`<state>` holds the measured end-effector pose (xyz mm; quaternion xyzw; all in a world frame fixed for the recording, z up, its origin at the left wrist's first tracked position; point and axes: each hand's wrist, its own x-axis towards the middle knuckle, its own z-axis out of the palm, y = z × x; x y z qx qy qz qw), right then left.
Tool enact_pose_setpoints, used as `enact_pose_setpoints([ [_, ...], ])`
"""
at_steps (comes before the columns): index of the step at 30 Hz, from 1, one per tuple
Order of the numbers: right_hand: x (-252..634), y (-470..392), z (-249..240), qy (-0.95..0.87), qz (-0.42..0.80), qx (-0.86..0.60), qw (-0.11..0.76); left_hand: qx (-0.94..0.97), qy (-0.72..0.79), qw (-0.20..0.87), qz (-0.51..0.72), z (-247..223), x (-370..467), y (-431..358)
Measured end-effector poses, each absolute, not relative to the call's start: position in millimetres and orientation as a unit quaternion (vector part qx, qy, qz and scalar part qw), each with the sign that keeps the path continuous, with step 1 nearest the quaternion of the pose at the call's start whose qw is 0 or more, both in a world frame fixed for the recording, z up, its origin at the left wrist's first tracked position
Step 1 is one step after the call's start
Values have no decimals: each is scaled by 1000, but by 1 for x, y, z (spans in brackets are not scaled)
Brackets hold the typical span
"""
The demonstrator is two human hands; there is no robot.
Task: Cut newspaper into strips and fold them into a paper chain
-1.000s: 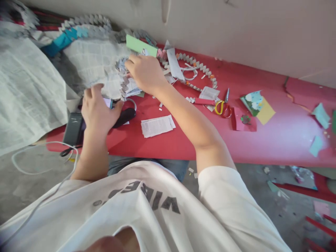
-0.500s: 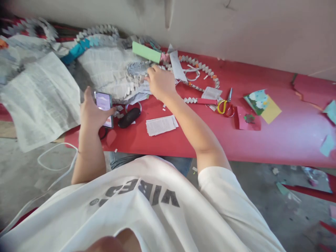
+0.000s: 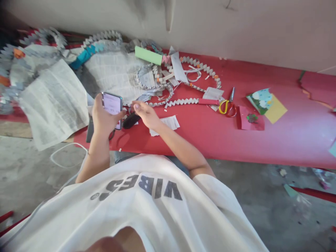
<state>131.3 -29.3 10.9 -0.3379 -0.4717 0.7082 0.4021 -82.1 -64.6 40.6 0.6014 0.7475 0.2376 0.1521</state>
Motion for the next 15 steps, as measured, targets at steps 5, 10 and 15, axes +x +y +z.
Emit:
enact_pose_setpoints([
  [5,94,-43,-16,-240,834,-316,383,620,740,162,206,42,-53,-78],
  [10,93,-41,-26,-179,834,-324,408,643,732,172,146,45,-46,-85],
  [15,91,-43,-21,-135,841,-325,412,651,722,204,117,49,-56,-86],
])
